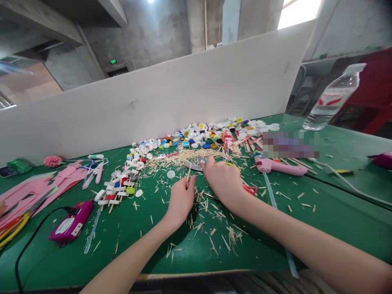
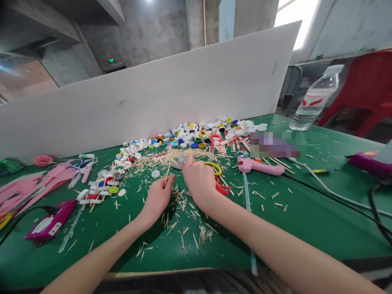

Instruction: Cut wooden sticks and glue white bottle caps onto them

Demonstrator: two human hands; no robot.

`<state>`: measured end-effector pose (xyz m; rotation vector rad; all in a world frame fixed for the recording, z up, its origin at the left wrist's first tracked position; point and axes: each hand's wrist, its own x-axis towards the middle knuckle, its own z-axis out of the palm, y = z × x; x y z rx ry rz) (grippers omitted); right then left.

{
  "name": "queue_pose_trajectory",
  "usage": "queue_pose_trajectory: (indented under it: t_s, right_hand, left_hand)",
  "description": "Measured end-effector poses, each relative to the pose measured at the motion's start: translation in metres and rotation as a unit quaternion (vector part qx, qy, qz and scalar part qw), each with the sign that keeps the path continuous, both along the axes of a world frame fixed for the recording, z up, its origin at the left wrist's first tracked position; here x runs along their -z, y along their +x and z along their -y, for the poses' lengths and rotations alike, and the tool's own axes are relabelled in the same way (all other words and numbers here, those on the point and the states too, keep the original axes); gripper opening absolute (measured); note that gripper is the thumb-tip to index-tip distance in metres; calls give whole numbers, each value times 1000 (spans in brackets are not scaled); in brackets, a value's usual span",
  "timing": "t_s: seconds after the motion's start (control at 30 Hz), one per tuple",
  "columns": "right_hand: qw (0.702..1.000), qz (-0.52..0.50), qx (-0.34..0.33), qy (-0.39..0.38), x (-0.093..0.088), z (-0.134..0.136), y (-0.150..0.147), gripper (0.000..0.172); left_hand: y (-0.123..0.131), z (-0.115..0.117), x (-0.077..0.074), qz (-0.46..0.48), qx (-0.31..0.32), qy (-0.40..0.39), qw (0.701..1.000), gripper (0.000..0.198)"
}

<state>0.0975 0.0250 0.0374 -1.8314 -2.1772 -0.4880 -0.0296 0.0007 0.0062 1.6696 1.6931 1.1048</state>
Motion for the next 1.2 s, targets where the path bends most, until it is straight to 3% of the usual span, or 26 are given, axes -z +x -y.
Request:
queue_pose_trajectory:
  t_s: [0.1,0.2,0.4,0.53,0.63,0.77,0.97,1.2]
  right_hand:
    - [999,-10,34,-4,-1,-11,14,46]
    - [1000,-10,15,-4,-1,-18,20,47]
    - [997,-18,-78,-16,-5,-14,17,48]
    - [984,-49,-165,-39,-7,-13,17,47]
    - [976,-49,-204,-49,-5,-12,18,46]
    - [965,-45,-250,-59,-4,-15,19,43]
    - [971,-10,-233,-49,-3,-17,20,45]
    - [992,24,-125,-15,1,-3,2,43]
  left_hand:
    - [-1,1,-3,14,-10,14,1000,47]
    - [-2,1,-4,43,-8,29,999,45]
    - [-2,-2,4,106,2,48,993,45]
    - [-2,-4,5,143,42,27,988,41]
    - [-1,-4,5,172,75,18,982,37]
    - [0,-2,5,172,74,34,982,32]
    - [0,2,-2,103,84,31,991,33]
    - [-1,0,-7,28,20,28,999,39]
